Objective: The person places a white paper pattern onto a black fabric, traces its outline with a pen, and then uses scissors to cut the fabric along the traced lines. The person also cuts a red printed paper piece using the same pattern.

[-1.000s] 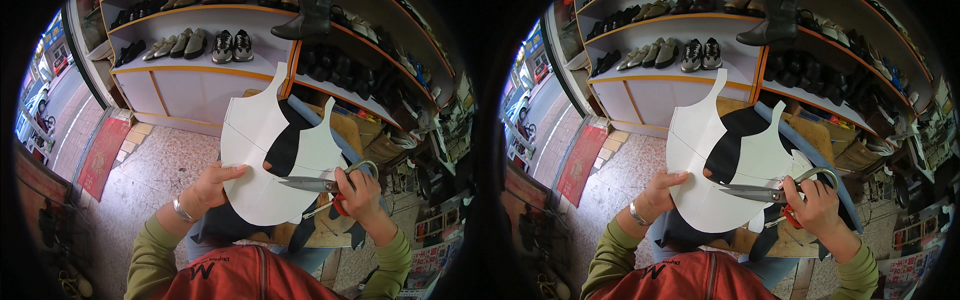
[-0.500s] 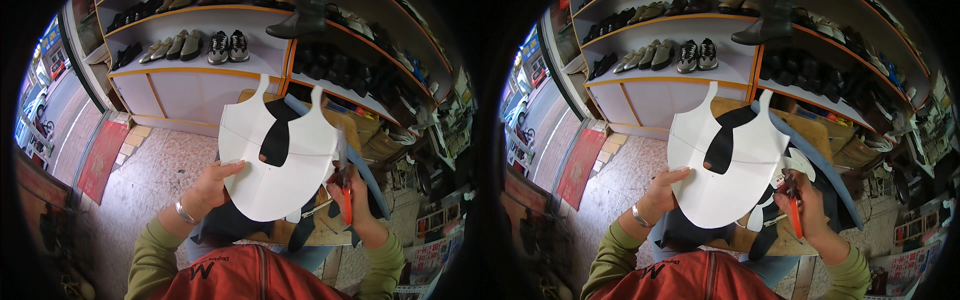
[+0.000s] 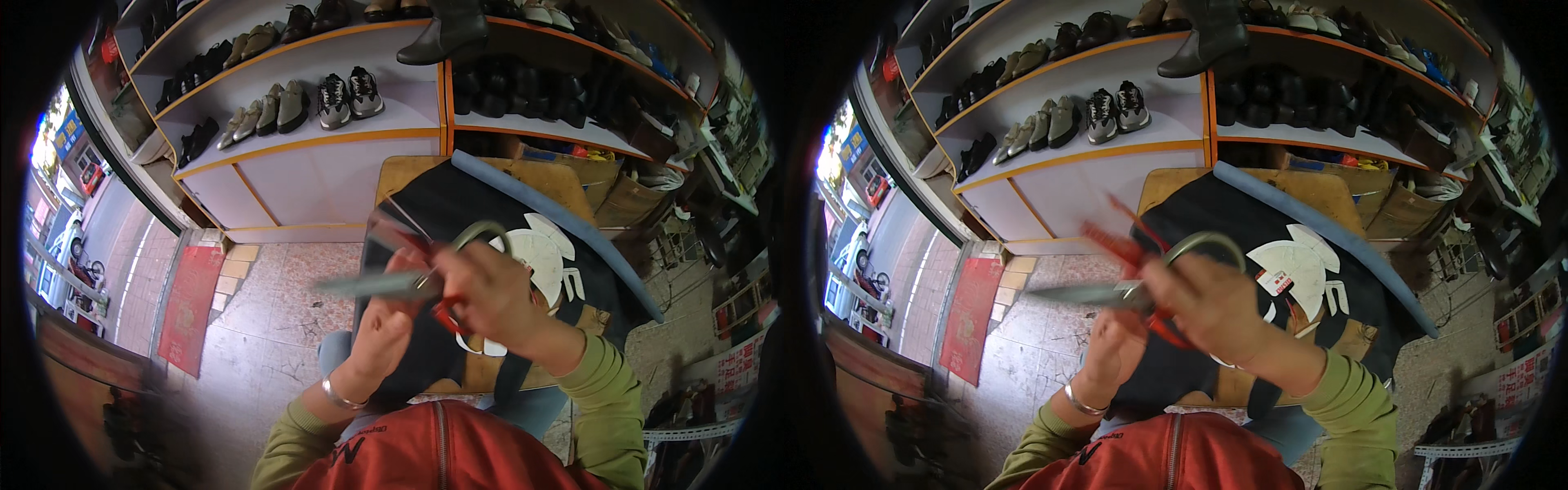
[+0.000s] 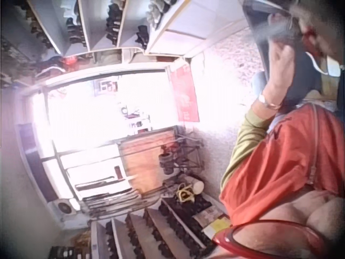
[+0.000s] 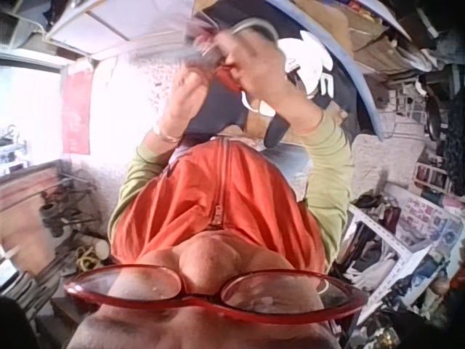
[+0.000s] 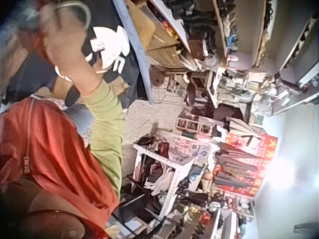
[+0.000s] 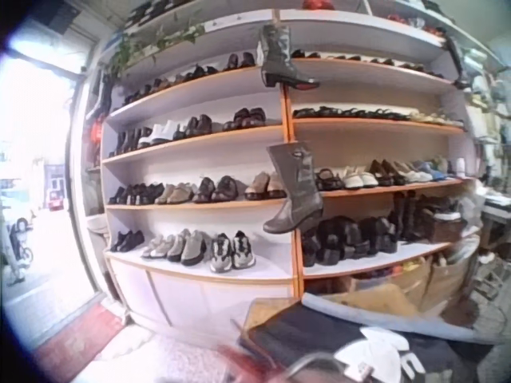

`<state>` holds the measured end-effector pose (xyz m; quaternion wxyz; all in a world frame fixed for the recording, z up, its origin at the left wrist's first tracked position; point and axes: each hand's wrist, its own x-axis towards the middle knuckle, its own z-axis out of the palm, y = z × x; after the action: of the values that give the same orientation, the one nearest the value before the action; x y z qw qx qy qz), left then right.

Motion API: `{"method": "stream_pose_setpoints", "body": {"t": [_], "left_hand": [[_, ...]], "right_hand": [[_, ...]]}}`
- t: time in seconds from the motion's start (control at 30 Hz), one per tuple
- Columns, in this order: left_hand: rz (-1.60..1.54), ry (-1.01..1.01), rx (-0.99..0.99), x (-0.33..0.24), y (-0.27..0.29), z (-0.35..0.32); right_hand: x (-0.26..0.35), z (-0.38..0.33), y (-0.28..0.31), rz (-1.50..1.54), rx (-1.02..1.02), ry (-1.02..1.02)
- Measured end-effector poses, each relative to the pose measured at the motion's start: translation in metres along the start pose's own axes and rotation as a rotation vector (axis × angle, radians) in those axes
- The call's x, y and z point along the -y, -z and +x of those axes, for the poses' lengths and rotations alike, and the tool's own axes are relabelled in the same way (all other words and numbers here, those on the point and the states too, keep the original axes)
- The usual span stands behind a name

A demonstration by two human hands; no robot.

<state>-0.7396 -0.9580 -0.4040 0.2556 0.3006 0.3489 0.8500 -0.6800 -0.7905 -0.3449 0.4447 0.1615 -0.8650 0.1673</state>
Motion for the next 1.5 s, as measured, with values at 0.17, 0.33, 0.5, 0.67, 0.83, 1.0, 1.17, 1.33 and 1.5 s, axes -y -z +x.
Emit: {"method": "stream_pose_setpoints", "body": {"t": [0.17,0.33,0.5,0.67,0.83,1.0,1.17,1.33,1.5], "left_hand": [[-0.466,0.185,-0.068,-0.016,-0.002,-0.001],[-0.575,0.356,-0.099,-0.016,0.008,-0.005],[-0.61,0.295,-0.05,-0.014,0.01,0.0],[-0.489,0.189,-0.015,-0.006,0.035,0.0],[-0.437,0.221,-0.022,-0.003,0.028,0.001],[-0.625,0.21,0.059,0.001,0.028,-0.002],[-0.357,0.073,-0.012,0.01,-0.008,-0.007],[-0.519,0.163,-0.05,-0.001,0.012,-0.014],[-0.542,0.198,-0.018,-0.01,0.022,-0.015]], "right_hand": [[0.031,0.001,-0.02,-0.217,0.006,0.193],[0.036,-0.01,-0.024,-0.229,0.096,0.278],[0.04,-0.016,0.01,-0.15,0.188,0.18],[-0.006,-0.051,0.04,0.098,-0.01,-0.401],[-0.003,-0.046,0.039,0.871,-0.216,-1.048],[0.006,-0.054,0.016,0.892,-0.342,-1.095],[0.02,-0.076,-0.025,0.566,-0.415,-0.929],[-0.004,-0.088,0.007,0.425,-0.023,-0.714],[-0.036,-0.068,0.062,-0.359,0.182,-0.124]]}}
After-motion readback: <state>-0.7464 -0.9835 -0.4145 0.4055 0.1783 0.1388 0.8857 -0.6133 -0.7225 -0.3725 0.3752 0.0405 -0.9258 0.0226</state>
